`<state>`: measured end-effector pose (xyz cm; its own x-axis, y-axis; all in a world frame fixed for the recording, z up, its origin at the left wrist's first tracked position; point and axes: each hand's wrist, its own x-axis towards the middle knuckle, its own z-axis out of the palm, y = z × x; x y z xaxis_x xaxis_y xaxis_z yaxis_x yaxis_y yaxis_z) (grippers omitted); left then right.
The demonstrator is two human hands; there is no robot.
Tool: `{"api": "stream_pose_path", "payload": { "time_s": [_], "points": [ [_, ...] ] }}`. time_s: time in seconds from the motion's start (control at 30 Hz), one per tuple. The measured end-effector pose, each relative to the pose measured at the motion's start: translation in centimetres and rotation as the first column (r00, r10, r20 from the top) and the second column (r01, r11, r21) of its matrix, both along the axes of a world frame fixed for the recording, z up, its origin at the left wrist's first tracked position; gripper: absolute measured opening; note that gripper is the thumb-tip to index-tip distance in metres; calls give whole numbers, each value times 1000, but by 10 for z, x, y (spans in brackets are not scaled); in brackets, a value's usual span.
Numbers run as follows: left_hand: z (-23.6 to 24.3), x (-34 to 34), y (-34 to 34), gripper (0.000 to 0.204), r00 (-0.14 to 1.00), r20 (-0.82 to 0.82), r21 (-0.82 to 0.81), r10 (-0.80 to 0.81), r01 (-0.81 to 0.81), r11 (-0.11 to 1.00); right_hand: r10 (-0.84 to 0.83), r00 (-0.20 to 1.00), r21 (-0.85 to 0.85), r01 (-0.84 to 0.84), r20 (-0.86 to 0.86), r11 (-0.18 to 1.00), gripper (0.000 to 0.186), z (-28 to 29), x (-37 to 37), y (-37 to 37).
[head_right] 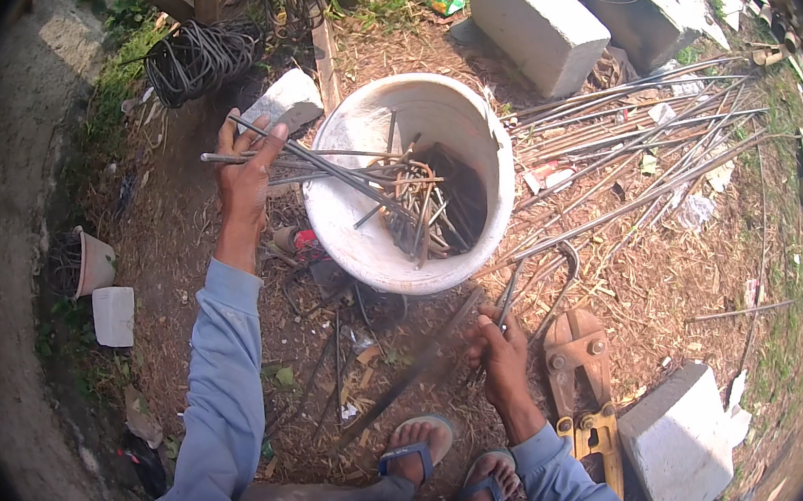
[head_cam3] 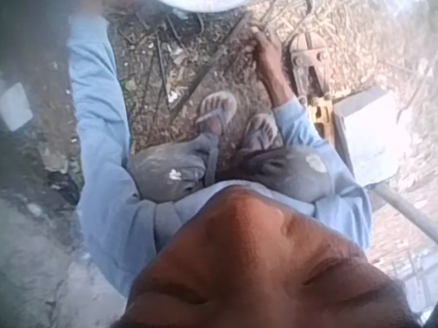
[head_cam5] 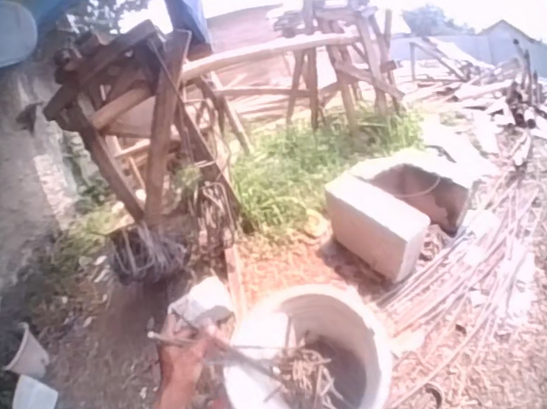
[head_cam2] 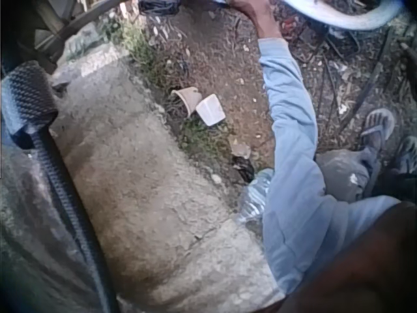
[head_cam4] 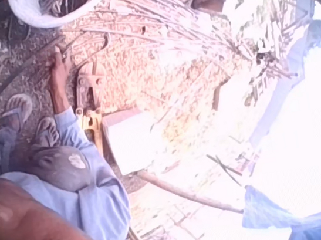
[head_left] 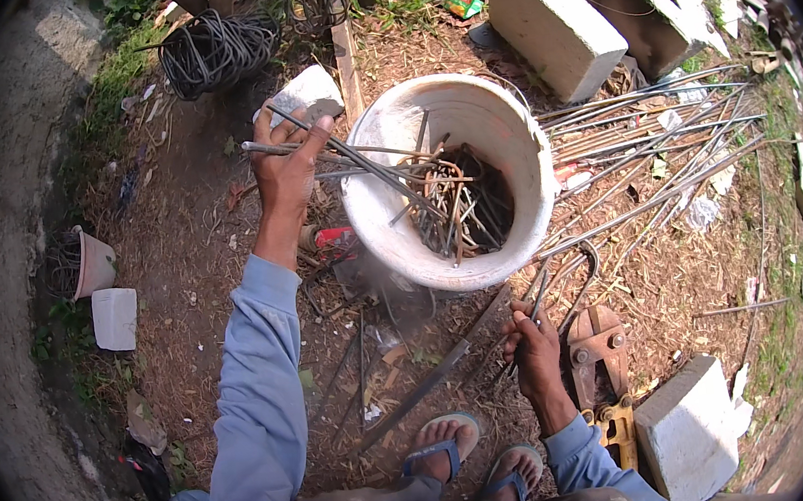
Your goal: The person repeatedly picks up metal rods from a white bucket, positions them in yellow bolt cutters, and cuts them into shorter pieces. The cut pieces are placed back into the bucket. The person continues this process throughout the clip.
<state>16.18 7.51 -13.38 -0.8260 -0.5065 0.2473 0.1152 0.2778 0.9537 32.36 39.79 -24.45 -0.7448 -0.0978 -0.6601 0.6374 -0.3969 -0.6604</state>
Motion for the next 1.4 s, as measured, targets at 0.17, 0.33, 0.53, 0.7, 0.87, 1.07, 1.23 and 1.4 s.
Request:
{"api": "stream_pose_path", "payload": {
  "time_s": [0.17,0.33,0.53,0.7,0.87,1.07,1.23,1.4],
  "points": [
    [56,39,29,68,726,-623,-581,292,-679,450,14,1000,34,-13,-1,999,34,0,-3,2],
    [34,17,127,19,711,292,-710,-640,609,354,22,1000,58,-22,14,998,36,-10,0,17],
    [-95,-17,153,16,469,780,-574,-414,801,-173,-58,998,-114,61,32,992,43,3,5,-6],
    [-95,-24,168,18,417,792,-566,-446,776,-279,-109,988,-121,122,106,985,48,3,12,14],
    [-96,-23,134,18,505,615,-745,-606,624,-236,-133,986,-163,148,96,976,37,20,9,24],
    [-114,-10,136,20,570,585,-772,-577,609,-181,-148,976,-82,136,-158,987,31,45,-11,17],
    [-112,-21,145,17,593,644,-764,-483,532,-366,39,912,246,69,-408,967,27,39,-54,-13],
    [-125,-22,145,19,595,594,-802,-541,487,-345,96,821,313,104,-563,944,26,48,-77,-27]
  ]
}}
